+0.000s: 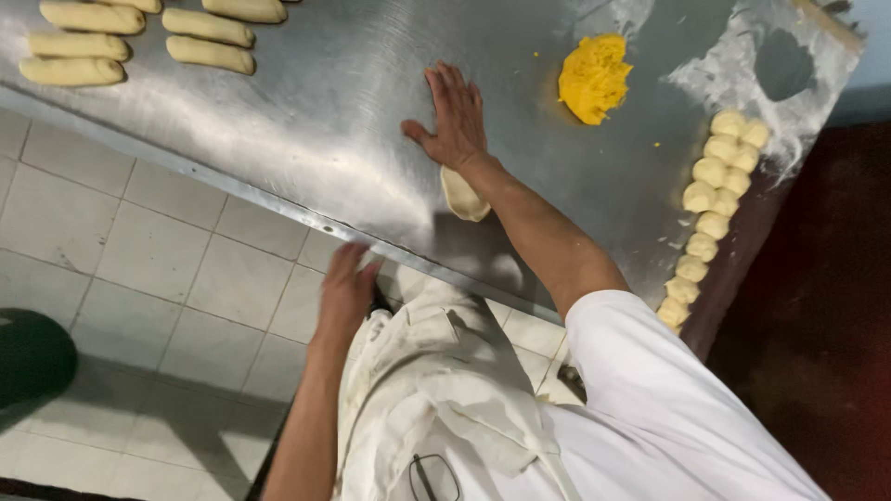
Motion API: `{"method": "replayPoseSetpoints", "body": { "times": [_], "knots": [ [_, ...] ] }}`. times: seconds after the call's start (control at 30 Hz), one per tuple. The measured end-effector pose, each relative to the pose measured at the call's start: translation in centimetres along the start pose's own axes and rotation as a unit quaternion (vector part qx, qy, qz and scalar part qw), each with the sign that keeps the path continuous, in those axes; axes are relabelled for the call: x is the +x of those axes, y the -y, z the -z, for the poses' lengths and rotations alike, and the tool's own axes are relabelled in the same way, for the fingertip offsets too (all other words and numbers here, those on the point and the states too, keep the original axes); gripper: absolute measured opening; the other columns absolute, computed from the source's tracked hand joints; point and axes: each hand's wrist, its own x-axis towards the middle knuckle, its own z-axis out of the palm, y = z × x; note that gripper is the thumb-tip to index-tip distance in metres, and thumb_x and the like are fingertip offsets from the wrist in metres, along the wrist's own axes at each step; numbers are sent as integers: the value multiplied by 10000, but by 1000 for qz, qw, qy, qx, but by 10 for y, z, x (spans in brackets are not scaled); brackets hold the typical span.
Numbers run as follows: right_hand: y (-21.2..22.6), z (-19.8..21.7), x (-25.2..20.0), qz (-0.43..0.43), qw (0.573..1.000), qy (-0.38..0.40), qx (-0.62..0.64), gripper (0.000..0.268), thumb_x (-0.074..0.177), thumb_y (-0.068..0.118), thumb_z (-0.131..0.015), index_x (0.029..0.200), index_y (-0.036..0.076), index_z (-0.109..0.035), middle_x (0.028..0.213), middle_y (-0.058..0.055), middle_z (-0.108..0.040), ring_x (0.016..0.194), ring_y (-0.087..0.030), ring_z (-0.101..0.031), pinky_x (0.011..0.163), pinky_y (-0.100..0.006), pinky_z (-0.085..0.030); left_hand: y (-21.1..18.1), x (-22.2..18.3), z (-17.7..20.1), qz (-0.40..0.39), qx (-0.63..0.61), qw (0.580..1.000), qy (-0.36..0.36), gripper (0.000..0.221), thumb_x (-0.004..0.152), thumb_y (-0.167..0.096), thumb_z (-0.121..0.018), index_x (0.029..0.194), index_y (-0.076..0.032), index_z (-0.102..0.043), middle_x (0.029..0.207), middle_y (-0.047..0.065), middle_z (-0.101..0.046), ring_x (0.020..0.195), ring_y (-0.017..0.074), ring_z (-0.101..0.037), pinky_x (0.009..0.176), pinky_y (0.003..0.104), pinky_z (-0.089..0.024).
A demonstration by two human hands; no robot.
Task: The person flattens pieces of dough by hand, places a yellow filling onto each piece, and rolls them up into cylinders.
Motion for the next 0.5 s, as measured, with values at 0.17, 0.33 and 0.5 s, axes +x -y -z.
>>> {"method": "replayPoseSetpoints", "body": {
  "times": [0.17, 0.33, 0.5],
  "knots": [
    [-24, 57, -27, -15, 964, -39, 262, 394, 1078, 286, -598, 1397, 55, -580, 1374, -154, -650, 1268, -321, -634, 1078, -419, -521, -54, 55, -78, -183, 35, 982, 36, 330, 975, -42, -639, 1291, 50, -612, 1256, 198, -632, 1179, 371, -597, 1032, 444, -504],
    [-15, 98, -160, 133, 976, -61, 159, 259, 983, 115, -715, 1231, 72, -654, 1253, -136, -680, 1201, -328, -642, 1065, -423, -537, -71, 53, -117, -235, 157, 958, 56, 453, 929, -13, -597, 1363, 105, -542, 1339, 217, -562, 1268, 368, -538, 1095, 445, -447],
    [4, 86, -215, 148, 984, -1, 104, 510, 837, 40, -704, 1318, -79, -586, 1331, -234, -596, 1275, -404, -557, 1124, -486, -450, -71, 31, -142, -202, 225, 950, 82, 535, 929, -79, -601, 1415, 108, -477, 1404, 237, -496, 1357, 377, -461, 1166, 486, -375]
  ]
}}
